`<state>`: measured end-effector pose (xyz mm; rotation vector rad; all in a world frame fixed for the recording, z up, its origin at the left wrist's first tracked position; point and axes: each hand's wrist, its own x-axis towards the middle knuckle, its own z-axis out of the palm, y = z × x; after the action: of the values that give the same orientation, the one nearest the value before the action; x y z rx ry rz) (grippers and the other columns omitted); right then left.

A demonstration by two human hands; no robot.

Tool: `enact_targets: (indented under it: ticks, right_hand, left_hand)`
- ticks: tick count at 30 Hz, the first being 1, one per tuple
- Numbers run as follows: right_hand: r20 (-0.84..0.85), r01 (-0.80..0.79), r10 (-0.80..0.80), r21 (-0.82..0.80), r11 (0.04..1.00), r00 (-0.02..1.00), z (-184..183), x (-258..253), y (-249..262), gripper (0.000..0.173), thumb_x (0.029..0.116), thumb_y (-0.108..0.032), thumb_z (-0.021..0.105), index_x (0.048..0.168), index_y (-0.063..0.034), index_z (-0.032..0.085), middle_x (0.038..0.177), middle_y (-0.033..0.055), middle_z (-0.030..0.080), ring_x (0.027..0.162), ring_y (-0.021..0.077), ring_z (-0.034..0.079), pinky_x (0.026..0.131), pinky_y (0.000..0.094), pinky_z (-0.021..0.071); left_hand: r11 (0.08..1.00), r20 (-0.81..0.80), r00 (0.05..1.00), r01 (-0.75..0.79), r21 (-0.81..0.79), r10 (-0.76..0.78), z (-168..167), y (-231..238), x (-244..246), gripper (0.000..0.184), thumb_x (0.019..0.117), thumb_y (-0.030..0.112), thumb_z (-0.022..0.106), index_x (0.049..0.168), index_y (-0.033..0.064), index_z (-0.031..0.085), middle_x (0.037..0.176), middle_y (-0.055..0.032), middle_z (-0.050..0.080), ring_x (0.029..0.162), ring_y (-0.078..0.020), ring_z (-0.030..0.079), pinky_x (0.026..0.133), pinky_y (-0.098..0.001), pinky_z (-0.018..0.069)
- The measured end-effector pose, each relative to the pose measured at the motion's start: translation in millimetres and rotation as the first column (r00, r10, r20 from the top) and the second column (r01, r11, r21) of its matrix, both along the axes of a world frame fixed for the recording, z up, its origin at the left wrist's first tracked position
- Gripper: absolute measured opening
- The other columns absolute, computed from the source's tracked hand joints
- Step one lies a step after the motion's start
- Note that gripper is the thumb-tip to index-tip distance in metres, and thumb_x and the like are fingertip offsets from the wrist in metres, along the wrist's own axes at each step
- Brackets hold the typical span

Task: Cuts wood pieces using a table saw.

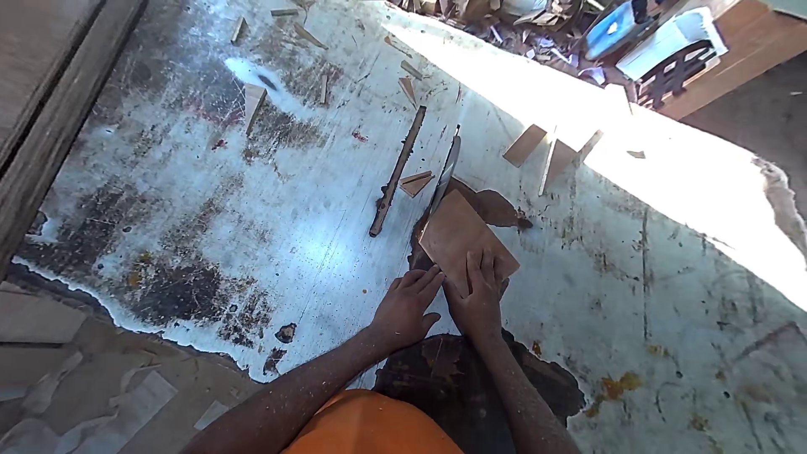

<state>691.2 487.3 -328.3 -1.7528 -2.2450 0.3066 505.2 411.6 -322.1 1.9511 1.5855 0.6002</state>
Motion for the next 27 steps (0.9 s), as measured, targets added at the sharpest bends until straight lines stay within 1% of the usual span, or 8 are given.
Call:
enact_targets:
  ticks: [5, 8, 10, 14, 20, 23, 26, 27]
  right_hand:
    - [0.003, 0.037, -0.037, 0.01, 0.999, 0.999, 0.1, -10.0, -2.0, 0.081, 0.0936, -0.068, 0.05, 0.159, -0.0214, 0.04, 0.172, 0.0086, 0.018, 0.16, 0.0331, 0.004, 0.123, 0.0696, 0.0048]
    - [-0.002, 0.048, -0.048, 0.009, 0.999, 0.999, -0.8, -14.3, -2.9, 0.08, 0.0942, -0.064, 0.053, 0.16, -0.0206, 0.038, 0.172, 0.0084, 0.016, 0.16, 0.033, 0.002, 0.122, 0.0703, 0.0031]
    - [-0.001, 0.059, -0.059, 0.009, 0.998, 0.998, 0.1, -17.4, -3.7, 0.08, 0.0943, -0.061, 0.055, 0.16, -0.0195, 0.037, 0.172, 0.0098, 0.016, 0.16, 0.0332, 0.002, 0.122, 0.0708, 0.0026]
    - [0.011, 0.09, -0.09, 0.007, 0.996, 0.996, -0.4, -24.6, -4.5, 0.079, 0.0956, -0.061, 0.052, 0.16, -0.0191, 0.037, 0.172, 0.0112, 0.015, 0.16, 0.034, 0.002, 0.122, 0.071, 0.0024]
    - [0.014, 0.119, -0.119, -0.007, 0.993, 0.993, 1.1, -33.4, -5.4, 0.078, 0.0974, -0.058, 0.051, 0.162, -0.0179, 0.034, 0.172, 0.0135, 0.014, 0.159, 0.0358, 0.002, 0.121, 0.0726, 0.0025]
    - [0.011, 0.123, -0.123, 0.003, 0.992, 0.992, 1.5, -37.6, -4.6, 0.076, 0.0975, -0.053, 0.055, 0.161, -0.0165, 0.035, 0.172, 0.0129, 0.015, 0.159, 0.036, 0.005, 0.121, 0.0733, 0.0053]
    - [0.02, 0.136, -0.136, -0.001, 0.991, 0.991, 1.4, -39.4, -3.8, 0.076, 0.0974, -0.052, 0.055, 0.161, -0.0156, 0.035, 0.172, 0.013, 0.014, 0.159, 0.0364, 0.004, 0.12, 0.0735, 0.0047]
    - [0.019, 0.128, -0.128, -0.007, 0.992, 0.992, 2.0, -37.4, -4.4, 0.077, 0.0974, -0.053, 0.055, 0.161, -0.0155, 0.035, 0.172, 0.0128, 0.015, 0.159, 0.0363, 0.005, 0.12, 0.0736, 0.0048]
  left_hand:
    - [1.0, 0.003, 1.0, -0.023, 0.005, 0.023, 0.4, 0.8, 0.8, 0.073, 0.0954, 0.04, 0.068, 0.159, 0.0214, 0.039, 0.168, 0.0094, 0.03, 0.15, -0.0154, 0.032, 0.115, -0.041, 0.0379]
    - [1.0, 0.004, 1.0, -0.024, -0.002, 0.024, 1.5, 0.6, 0.4, 0.073, 0.0955, 0.039, 0.068, 0.16, 0.0211, 0.038, 0.168, 0.009, 0.03, 0.15, -0.0156, 0.032, 0.115, -0.041, 0.0382]
    - [1.0, 0.007, 1.0, -0.024, -0.01, 0.025, 2.8, 0.8, 0.9, 0.074, 0.0953, 0.039, 0.068, 0.16, 0.0214, 0.038, 0.168, 0.0092, 0.03, 0.151, -0.0157, 0.032, 0.115, -0.041, 0.0378]
    - [0.999, 0.025, 0.999, -0.034, -0.011, 0.034, 3.2, 1.2, 0.6, 0.074, 0.0949, 0.038, 0.07, 0.16, 0.0205, 0.039, 0.168, 0.0087, 0.03, 0.15, -0.0162, 0.033, 0.114, -0.0407, 0.0386]
    - [0.999, 0.023, 0.999, -0.032, -0.022, 0.033, 5.5, 2.3, 0.0, 0.075, 0.0942, 0.037, 0.071, 0.16, 0.021, 0.038, 0.168, 0.0094, 0.029, 0.15, -0.0163, 0.033, 0.113, -0.0414, 0.0398]
    - [0.999, 0.039, 0.999, -0.031, -0.031, 0.033, 6.1, 3.8, -1.5, 0.077, 0.0927, 0.036, 0.073, 0.16, 0.0208, 0.038, 0.168, 0.0083, 0.03, 0.15, -0.0179, 0.033, 0.114, -0.0441, 0.0396]
    - [0.999, 0.031, 0.999, -0.034, -0.03, 0.035, 5.0, 5.0, -0.2, 0.078, 0.0925, 0.037, 0.073, 0.16, 0.0211, 0.038, 0.168, 0.008, 0.029, 0.149, -0.0186, 0.034, 0.112, -0.0439, 0.0411]
    - [0.999, 0.03, 0.999, -0.034, -0.027, 0.035, 4.6, 4.1, 0.5, 0.078, 0.0923, 0.037, 0.073, 0.16, 0.021, 0.038, 0.168, 0.0079, 0.029, 0.149, -0.0187, 0.034, 0.112, -0.0436, 0.041]
